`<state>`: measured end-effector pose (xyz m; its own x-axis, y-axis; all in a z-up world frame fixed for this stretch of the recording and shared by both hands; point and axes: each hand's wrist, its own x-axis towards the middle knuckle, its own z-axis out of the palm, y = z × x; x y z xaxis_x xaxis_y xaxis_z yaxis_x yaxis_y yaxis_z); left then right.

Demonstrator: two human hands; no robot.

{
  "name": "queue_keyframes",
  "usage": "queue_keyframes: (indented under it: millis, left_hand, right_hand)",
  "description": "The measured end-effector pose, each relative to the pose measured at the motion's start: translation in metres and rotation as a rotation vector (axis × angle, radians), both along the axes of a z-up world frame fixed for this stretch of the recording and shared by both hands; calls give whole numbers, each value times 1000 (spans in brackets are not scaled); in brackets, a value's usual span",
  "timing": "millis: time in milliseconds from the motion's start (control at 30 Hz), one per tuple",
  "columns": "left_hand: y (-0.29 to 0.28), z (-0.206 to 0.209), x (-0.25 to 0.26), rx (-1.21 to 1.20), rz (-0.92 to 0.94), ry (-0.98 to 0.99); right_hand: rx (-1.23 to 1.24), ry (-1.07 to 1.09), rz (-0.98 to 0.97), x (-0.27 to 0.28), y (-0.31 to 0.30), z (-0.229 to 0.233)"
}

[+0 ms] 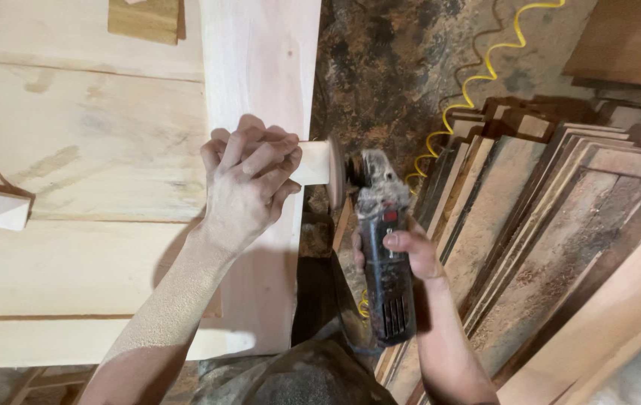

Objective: The person uses a power sander to sand wooden blocks on a larger wooden panel. They hold wooden blocks and apply the rotating disc of the tool to their surfaces and edges, moving from one block to another across the panel.

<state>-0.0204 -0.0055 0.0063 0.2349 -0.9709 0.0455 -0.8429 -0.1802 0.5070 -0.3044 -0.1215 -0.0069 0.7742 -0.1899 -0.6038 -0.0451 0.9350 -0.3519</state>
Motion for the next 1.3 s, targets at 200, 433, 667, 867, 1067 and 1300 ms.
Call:
queue_keyframes:
  millis: [200, 433, 667, 867, 1067, 1300]
  left_hand:
    - [-2, 6, -3, 25, 44, 76]
    - [-5, 17, -18, -8, 94, -54]
    - [-4, 17, -43, 161, 275, 22]
    - [-1, -10, -20, -88, 158, 139]
    - [-9, -3, 5, -131, 33, 187]
    - [-10, 7, 8, -89, 19, 159]
  right_hand:
    - [93, 97, -27, -3, 8, 12]
    - [17, 96, -200, -3, 9, 12]
    - [16, 159, -188, -10, 10, 14]
    - [103, 101, -176, -9, 11, 14]
    - [134, 85, -161, 0, 17, 13]
    - [62, 118, -92, 6, 9, 21]
